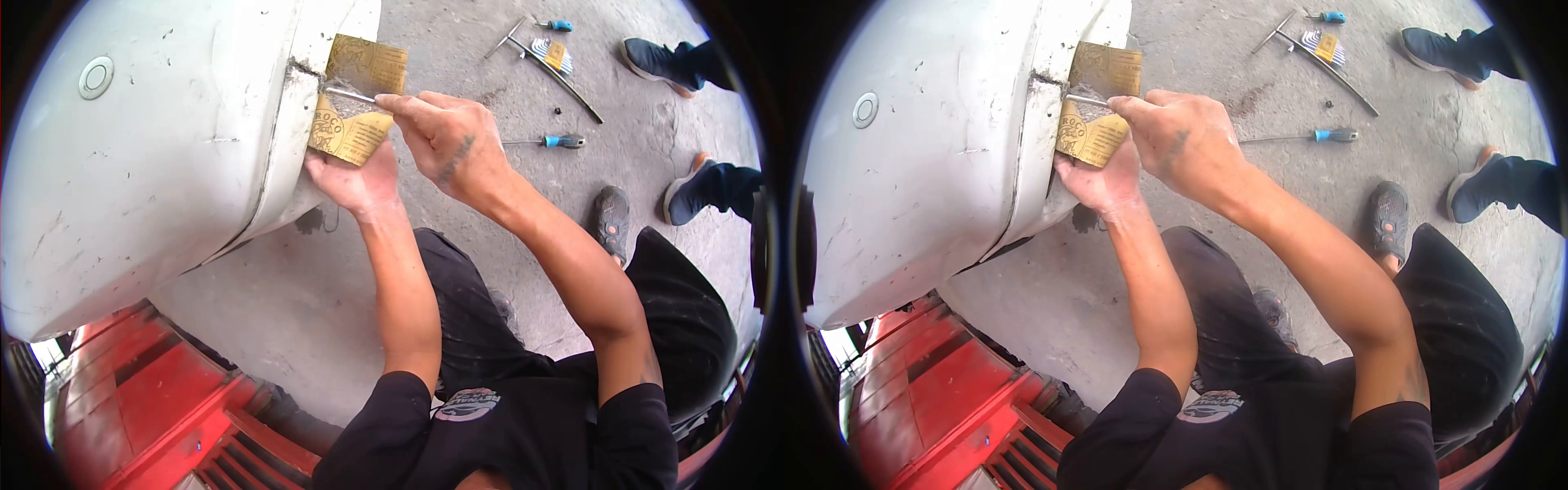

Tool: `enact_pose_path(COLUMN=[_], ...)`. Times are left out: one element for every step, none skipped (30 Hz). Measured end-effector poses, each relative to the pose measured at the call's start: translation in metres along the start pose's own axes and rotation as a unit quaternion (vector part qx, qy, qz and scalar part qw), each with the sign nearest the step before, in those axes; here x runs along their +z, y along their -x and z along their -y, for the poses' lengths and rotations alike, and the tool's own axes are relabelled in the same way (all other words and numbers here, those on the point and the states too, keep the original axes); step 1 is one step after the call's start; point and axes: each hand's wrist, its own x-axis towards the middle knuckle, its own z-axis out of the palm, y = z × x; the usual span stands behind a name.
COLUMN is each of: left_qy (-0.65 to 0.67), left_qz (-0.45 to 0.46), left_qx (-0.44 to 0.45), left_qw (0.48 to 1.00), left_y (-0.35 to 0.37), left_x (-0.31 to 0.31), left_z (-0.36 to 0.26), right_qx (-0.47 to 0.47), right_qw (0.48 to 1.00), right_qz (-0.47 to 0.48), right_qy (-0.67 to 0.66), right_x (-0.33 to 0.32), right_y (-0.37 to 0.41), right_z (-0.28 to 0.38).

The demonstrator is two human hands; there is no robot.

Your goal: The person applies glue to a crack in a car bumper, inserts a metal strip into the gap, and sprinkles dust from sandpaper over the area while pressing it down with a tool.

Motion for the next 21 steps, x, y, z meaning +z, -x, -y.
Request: enact_pose_path(left_qy=[0.0,-0.009,-0.018,-0.017,-0.028,-0.039,-0.039,-0.041,-0.043,-0.043,-0.027,-0.012,-0.011,-0.035,-0.058,-0.058,-0.055,-0.052,-0.05,-0.042,-0.034], left_qz=[0.001,-0.001,-0.003,-0.004,-0.004,-0.003,-0.003,0.006,0.016,0.017,0.035,0.052,0.051,0.025,-0.002,-0.001,0.017,0.035,0.037,0.035,0.033], left_qx=[0.001,0.003,0.005,0.007,0.009,0.01,0.012,0.016,0.019,0.021,0.012,0.003,0.004,0.016,0.029,0.029,0.026,0.022,0.023,0.023,0.024], left_qw=[1.0,1.0,1.0,1.0,1.0,0.999,0.999,0.999,0.999,0.999,0.999,0.999,0.999,0.999,0.998,0.998,0.998,0.998,0.998,0.998,0.999], left_y=[0.0,0.0,0.001,0.002,0.002,0.002,0.001,0.001,0.001,0.0,0.0,0.001,0.002,0.004,0.004,0.003,0.003,0.003,0.002,0.002,0.003], left_x=[0.0,0.0,0.0,0.001,0.002,0.004,0.005,0.006,0.007,0.006,0.005,0.004,0.007,0.011,0.014,0.014,0.013,0.012,0.013,0.013,0.012], left_z=[0.0,0.0,-0.001,0.0,0.0,0.0,0.0,0.001,0.001,0.0,-0.001,-0.001,0.0,0.002,0.003,0.003,0.003,0.003,0.003,0.003,0.002], right_qx=[0.004,0.003,-0.003,-0.008,-0.008,-0.007,-0.006,-0.008,0.018,0.043,0.041,0.021,0.003,0.004,0.004,0.004,0.004,0.012,0.019,0.018,0.007], right_qw=[0.998,0.998,0.998,0.998,0.998,0.998,0.997,0.997,0.997,0.995,0.995,0.997,0.997,0.997,0.997,0.997,0.997,0.997,0.996,0.995,0.996], right_qz=[0.042,0.043,0.041,0.04,0.041,0.042,0.043,0.044,0.052,0.059,0.06,0.051,0.042,0.041,0.04,0.039,0.038,0.042,0.045,0.046,0.043], right_qy=[0.042,0.041,0.044,0.047,0.047,0.055,0.064,0.062,0.063,0.063,0.063,0.062,0.062,0.063,0.062,0.06,0.06,0.07,0.081,0.081,0.078], right_x=[-0.002,-0.002,-0.001,-0.001,0.0,0.001,0.001,0.0,-0.004,-0.006,-0.004,-0.001,0.0,0.0,0.002,0.002,0.001,-0.003,-0.004,-0.003,0.0], right_y=[-0.002,-0.005,-0.008,-0.01,-0.01,-0.011,-0.012,-0.011,-0.009,-0.009,-0.011,-0.012,-0.013,-0.013,-0.014,-0.015,-0.015,-0.013,-0.013,-0.014,-0.014], right_z=[0.003,0.004,0.005,0.004,0.003,0.001,0.0,0.002,0.004,0.005,0.006,0.007,0.007,0.005,0.003,0.002,0.002,0.002,0.002,0.003,0.004])
